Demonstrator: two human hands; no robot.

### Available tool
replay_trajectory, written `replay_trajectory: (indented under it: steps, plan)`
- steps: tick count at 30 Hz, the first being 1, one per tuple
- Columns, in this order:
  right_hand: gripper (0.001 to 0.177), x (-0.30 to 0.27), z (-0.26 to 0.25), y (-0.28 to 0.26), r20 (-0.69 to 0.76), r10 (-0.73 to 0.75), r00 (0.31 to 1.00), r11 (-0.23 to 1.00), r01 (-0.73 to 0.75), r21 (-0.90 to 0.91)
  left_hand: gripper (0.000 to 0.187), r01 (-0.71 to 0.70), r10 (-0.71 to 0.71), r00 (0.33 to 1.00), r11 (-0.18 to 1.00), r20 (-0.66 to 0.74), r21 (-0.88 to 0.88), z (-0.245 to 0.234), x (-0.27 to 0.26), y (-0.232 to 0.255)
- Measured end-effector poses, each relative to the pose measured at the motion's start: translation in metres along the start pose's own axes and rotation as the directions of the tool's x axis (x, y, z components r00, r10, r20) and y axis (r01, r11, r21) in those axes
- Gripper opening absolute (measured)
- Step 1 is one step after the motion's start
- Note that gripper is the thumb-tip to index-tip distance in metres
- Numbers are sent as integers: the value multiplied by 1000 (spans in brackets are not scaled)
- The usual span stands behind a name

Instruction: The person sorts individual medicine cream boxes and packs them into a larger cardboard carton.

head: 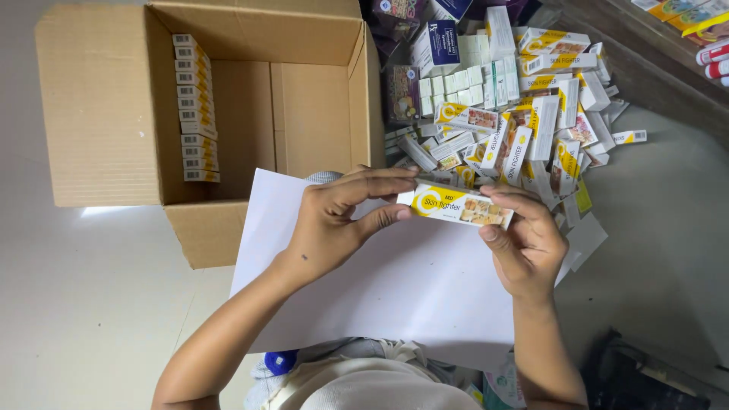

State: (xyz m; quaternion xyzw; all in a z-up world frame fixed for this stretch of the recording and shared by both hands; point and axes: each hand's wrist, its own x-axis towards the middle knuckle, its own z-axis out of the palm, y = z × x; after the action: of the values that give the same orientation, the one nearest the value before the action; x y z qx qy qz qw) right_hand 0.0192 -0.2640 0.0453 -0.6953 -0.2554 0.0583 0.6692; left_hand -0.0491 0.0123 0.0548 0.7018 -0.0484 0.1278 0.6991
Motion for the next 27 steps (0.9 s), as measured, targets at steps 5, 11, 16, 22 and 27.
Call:
replay_trajectory:
  steps: [5,11,16,22,27]
  plan:
    - [39,-2,-3,-1,32,33,999,999,-34,39,29,68,-63,996,994,62,-90,-9,0,2]
    - [38,1,3,-4,55,50,997,998,-53,38,32,321,-303,947,846,110,-427,-11,-4,-15]
    - [37,4,7,-8,88,53,995,999,-52,-8,30,275,-300,953,801,40,-532,-6,-9,-16]
    - [37,10,20,-10,61,10,998,1000,-12,26,21,19,-119,973,893,-196,-449,8,-19,10]
    - [33,25,41,-8,61,-110,992,994,111,-11,21,-37,-38,950,973,-311,-230,-6,-18,25]
